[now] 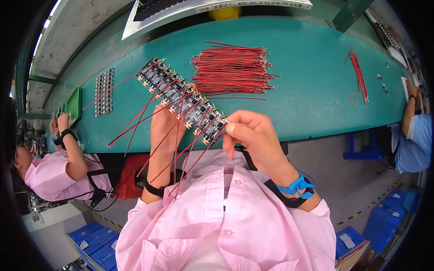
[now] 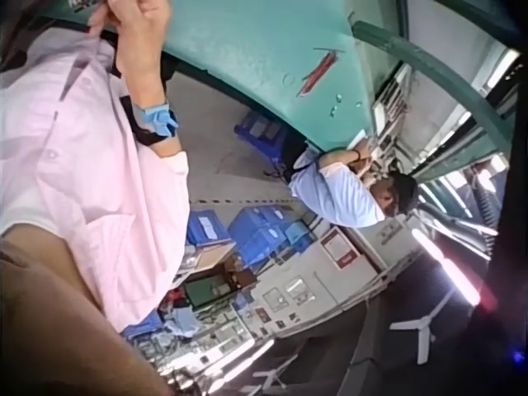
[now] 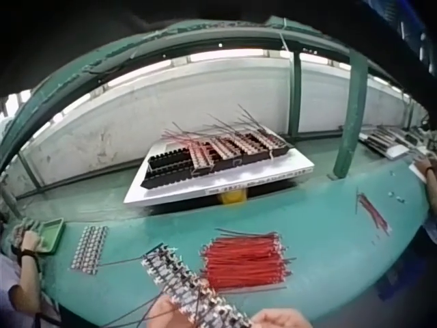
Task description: The person picks up a red wire from a pile and inserts it into a circuit board, repeating this process for several wires before placing the board onto a tray and starting a new one.
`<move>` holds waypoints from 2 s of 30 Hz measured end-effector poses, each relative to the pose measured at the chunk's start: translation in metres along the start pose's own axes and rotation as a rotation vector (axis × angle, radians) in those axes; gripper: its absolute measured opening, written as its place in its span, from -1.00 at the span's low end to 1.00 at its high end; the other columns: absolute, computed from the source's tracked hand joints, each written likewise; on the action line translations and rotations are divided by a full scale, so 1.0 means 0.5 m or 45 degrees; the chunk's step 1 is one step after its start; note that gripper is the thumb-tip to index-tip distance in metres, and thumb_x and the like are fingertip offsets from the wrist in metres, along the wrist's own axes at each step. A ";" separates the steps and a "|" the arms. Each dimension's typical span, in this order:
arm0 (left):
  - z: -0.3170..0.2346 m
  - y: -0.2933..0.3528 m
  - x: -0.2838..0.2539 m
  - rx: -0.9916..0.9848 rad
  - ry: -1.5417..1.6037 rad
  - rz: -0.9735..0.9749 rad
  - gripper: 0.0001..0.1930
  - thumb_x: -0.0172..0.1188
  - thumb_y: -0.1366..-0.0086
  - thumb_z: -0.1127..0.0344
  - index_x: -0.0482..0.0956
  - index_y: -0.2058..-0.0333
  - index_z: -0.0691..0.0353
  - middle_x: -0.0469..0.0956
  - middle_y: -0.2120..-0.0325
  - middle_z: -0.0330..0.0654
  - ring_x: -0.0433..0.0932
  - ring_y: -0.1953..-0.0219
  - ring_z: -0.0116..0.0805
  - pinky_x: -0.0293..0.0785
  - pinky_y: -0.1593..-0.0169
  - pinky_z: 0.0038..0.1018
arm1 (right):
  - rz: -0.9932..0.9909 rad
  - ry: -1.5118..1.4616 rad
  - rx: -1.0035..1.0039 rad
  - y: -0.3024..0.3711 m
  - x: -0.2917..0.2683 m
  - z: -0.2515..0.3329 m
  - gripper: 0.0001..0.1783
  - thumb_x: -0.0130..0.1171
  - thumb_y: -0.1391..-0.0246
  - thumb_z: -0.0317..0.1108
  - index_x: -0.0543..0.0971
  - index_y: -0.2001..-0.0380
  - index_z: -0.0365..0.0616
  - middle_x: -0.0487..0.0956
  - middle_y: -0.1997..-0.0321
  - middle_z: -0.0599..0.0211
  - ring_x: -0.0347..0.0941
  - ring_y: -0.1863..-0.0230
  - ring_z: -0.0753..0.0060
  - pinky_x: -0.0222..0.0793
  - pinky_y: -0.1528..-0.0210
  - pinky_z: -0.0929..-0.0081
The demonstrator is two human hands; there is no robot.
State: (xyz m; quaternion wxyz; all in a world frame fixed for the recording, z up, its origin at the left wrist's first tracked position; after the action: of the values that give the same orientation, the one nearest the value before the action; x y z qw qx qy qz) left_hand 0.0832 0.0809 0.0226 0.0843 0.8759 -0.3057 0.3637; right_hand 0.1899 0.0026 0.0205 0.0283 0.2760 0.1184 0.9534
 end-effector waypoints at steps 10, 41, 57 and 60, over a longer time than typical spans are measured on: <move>-0.030 0.017 -0.026 0.149 0.134 -0.127 -0.70 -0.08 -0.13 0.30 0.23 0.19 0.32 0.37 0.27 -0.12 0.40 0.24 -0.36 0.39 0.25 -0.48 | 0.015 0.016 0.039 -0.009 0.016 -0.024 -0.88 -0.08 0.10 -0.42 0.35 0.54 -0.27 0.40 0.66 0.24 0.31 0.73 0.51 0.22 0.66 0.63; -0.048 0.035 -0.149 -0.014 -0.144 -0.652 -0.85 -0.07 -0.08 0.47 0.32 0.33 0.35 0.43 0.54 -0.12 0.47 0.57 -0.42 0.47 0.55 -0.60 | 0.000 2.732 -0.558 -0.065 -0.016 0.084 -0.86 -0.01 0.38 -0.56 0.24 0.68 -0.19 0.28 0.66 0.25 0.30 0.61 0.28 0.18 0.55 0.43; -0.054 0.028 -0.134 0.013 -0.146 -0.620 -0.85 -0.07 -0.08 0.48 0.31 0.33 0.36 0.44 0.52 -0.09 0.48 0.55 -0.40 0.49 0.53 -0.57 | -0.228 2.423 -0.734 -0.076 -0.028 0.140 -0.90 -0.08 0.35 -0.60 0.27 0.63 -0.23 0.30 0.62 0.19 0.29 0.57 0.14 0.21 0.57 0.32; -0.047 0.029 -0.124 -0.002 -0.113 -0.590 -0.85 -0.07 -0.08 0.48 0.31 0.33 0.37 0.44 0.52 -0.08 0.48 0.54 -0.39 0.50 0.53 -0.56 | -0.221 2.491 -0.742 -0.109 -0.033 0.145 -0.91 -0.08 0.32 -0.59 0.27 0.62 -0.23 0.30 0.60 0.18 0.29 0.57 0.12 0.20 0.56 0.29</move>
State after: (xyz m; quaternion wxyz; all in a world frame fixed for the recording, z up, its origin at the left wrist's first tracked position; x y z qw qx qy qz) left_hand 0.0269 0.1075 -0.0044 0.1526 0.9378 -0.0999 0.2955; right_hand 0.2420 0.0685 0.0580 0.0542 -0.6498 -0.1269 0.7475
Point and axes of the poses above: each hand's wrist, its own y-axis away from the middle knuckle, its own x-axis out of the palm, z = x × y, the point moved 9 cm from there along -y, towards the middle knuckle
